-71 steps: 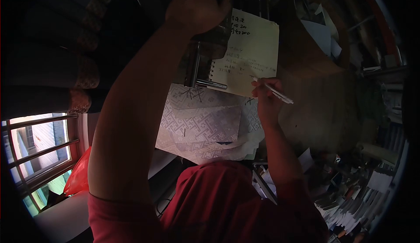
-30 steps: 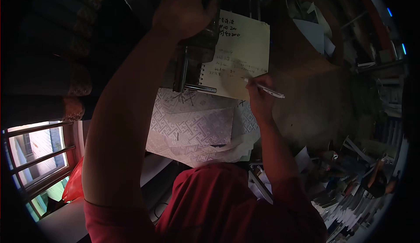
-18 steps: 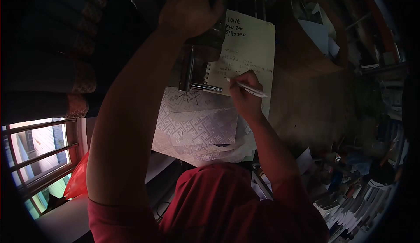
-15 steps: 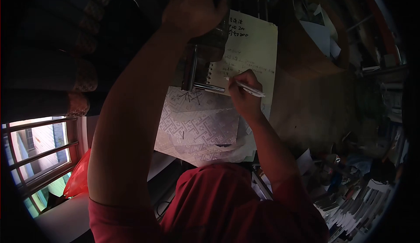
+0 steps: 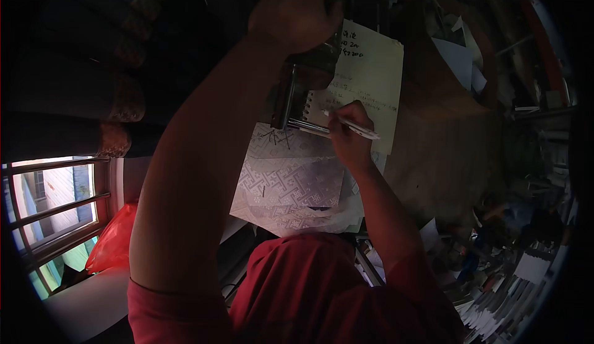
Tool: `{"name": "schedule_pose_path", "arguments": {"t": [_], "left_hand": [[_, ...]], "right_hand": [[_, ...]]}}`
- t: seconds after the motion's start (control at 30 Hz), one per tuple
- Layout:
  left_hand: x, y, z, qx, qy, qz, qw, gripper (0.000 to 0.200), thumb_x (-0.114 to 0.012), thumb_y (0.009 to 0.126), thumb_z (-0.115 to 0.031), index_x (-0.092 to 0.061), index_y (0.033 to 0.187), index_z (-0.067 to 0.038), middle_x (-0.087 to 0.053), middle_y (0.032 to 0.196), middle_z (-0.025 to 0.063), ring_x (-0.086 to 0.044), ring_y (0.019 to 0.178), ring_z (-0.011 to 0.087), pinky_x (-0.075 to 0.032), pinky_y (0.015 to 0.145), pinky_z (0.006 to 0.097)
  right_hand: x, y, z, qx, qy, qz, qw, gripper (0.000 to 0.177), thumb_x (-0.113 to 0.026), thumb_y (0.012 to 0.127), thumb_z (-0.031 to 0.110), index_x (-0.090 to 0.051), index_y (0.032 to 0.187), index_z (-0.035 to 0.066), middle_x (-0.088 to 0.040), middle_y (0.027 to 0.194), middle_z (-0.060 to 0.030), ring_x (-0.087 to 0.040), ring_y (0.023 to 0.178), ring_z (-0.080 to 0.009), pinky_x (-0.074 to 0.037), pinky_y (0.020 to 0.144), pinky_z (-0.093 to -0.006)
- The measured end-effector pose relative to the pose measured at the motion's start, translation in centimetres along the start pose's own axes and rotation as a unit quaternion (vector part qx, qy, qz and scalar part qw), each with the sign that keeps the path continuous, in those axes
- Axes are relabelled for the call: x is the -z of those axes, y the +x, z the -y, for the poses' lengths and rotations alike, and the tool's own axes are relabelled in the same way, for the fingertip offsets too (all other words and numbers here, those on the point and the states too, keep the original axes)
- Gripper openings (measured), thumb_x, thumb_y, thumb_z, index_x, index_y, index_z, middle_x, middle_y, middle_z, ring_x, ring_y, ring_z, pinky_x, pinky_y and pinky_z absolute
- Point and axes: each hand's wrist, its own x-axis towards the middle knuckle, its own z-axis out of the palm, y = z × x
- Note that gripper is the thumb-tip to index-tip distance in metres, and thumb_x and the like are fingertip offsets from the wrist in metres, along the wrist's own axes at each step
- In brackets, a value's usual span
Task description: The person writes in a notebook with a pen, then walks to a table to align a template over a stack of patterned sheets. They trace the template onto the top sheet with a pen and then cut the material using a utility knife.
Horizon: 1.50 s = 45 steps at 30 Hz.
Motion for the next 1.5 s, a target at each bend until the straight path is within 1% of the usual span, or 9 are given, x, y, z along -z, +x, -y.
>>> {"name": "schedule_pose_path", "arguments": {"t": [0.23,0.3,0.5,0.8,0.9,1.0,1.33,1.4,1.5], "left_hand": [[0.4,0.1,-0.6,0.038,0.003,0.037,0.999,0.040,-0.068,0.092,-0.037,-0.070,0.123,-0.012,-0.063,0.137,0.0149,-0.058,0.130,0.0320,-0.048,0.110,0.0423],[0.5,0.1,-0.5,0.032,0.003,0.036,0.999,0.041,-0.067,0.092,-0.037,-0.070,0.124,-0.012,-0.063,0.138,0.0145,-0.058,0.130,0.0317,-0.048,0.110,0.0421],[0.8,0.2,-0.9,0.041,0.011,0.050,0.998,0.042,-0.065,0.093,-0.038,-0.069,0.126,-0.013,-0.062,0.140,0.0139,-0.057,0.131,0.0308,-0.047,0.111,0.0416],[0.8,0.3,-0.8,0.045,0.002,0.054,0.998,0.042,-0.065,0.093,-0.037,-0.070,0.125,-0.012,-0.062,0.139,0.0145,-0.057,0.131,0.0311,-0.046,0.112,0.0415],[0.8,0.3,-0.8,0.040,0.006,0.054,0.998,0.041,-0.065,0.093,-0.037,-0.070,0.125,-0.012,-0.062,0.139,0.0146,-0.057,0.131,0.0311,-0.046,0.112,0.0417],[0.6,0.3,-0.7,0.035,0.005,0.049,0.998,0.041,-0.066,0.093,-0.037,-0.070,0.125,-0.011,-0.062,0.139,0.0146,-0.057,0.131,0.0312,-0.046,0.112,0.0418],[0.5,0.2,-0.4,0.026,0.006,0.044,0.999,0.041,-0.067,0.092,-0.037,-0.070,0.124,-0.012,-0.062,0.139,0.0144,-0.057,0.132,0.0312,-0.046,0.112,0.0417],[0.4,0.1,-0.5,0.033,-0.001,0.038,0.999,0.041,-0.067,0.092,-0.037,-0.070,0.124,-0.012,-0.062,0.139,0.0143,-0.057,0.131,0.0313,-0.046,0.112,0.0417],[0.2,-0.1,-0.4,0.035,-0.004,0.026,0.999,0.041,-0.068,0.091,-0.038,-0.070,0.124,-0.012,-0.063,0.138,0.0141,-0.057,0.131,0.0314,-0.046,0.112,0.0416]], "right_hand": [[-0.1,0.0,0.0,0.027,0.014,0.001,1.000,0.010,-0.063,0.092,-0.004,-0.055,0.093,0.001,-0.068,0.083,-0.0061,-0.060,0.072,-0.0057,-0.050,0.061,-0.0233],[-0.4,0.1,-1.1,0.049,0.017,-0.018,0.999,0.012,-0.065,0.085,-0.004,-0.055,0.089,0.002,-0.061,0.067,-0.0050,-0.060,0.060,-0.0094,-0.049,0.055,-0.0268],[-0.6,0.2,-1.4,0.081,-0.024,-0.032,0.996,0.014,-0.066,0.084,-0.004,-0.055,0.089,0.003,-0.059,0.065,-0.0065,-0.057,0.055,-0.0133,-0.048,0.054,-0.0286],[-0.4,0.2,-0.7,0.048,-0.001,-0.024,0.999,0.016,-0.066,0.081,-0.005,-0.054,0.088,0.003,-0.059,0.066,-0.0059,-0.056,0.056,-0.0114,-0.047,0.054,-0.0280],[-0.5,0.3,-1.4,0.076,-0.010,-0.027,0.997,0.017,-0.067,0.081,-0.004,-0.053,0.087,0.004,-0.059,0.067,-0.0061,-0.056,0.056,-0.0111,-0.047,0.054,-0.0280],[-0.3,0.2,-1.3,0.055,-0.020,-0.016,0.998,0.017,-0.067,0.081,-0.004,-0.053,0.087,0.004,-0.062,0.070,-0.0069,-0.057,0.057,-0.0110,-0.048,0.054,-0.0284],[-0.3,0.2,-0.9,0.053,-0.013,-0.013,0.998,0.018,-0.066,0.080,-0.006,-0.052,0.089,0.003,-0.065,0.073,-0.0086,-0.059,0.059,-0.0119,-0.050,0.057,-0.0280],[-0.4,0.2,-1.4,0.088,-0.010,-0.018,0.996,0.020,-0.065,0.080,-0.007,-0.051,0.088,0.004,-0.063,0.071,-0.0078,-0.059,0.059,-0.0123,-0.050,0.057,-0.0281],[-0.4,0.2,-1.4,0.066,-0.007,-0.014,0.998,0.020,-0.065,0.080,-0.008,-0.050,0.087,0.004,-0.059,0.068,-0.0061,-0.057,0.059,-0.0119,-0.049,0.057,-0.0280]]}}
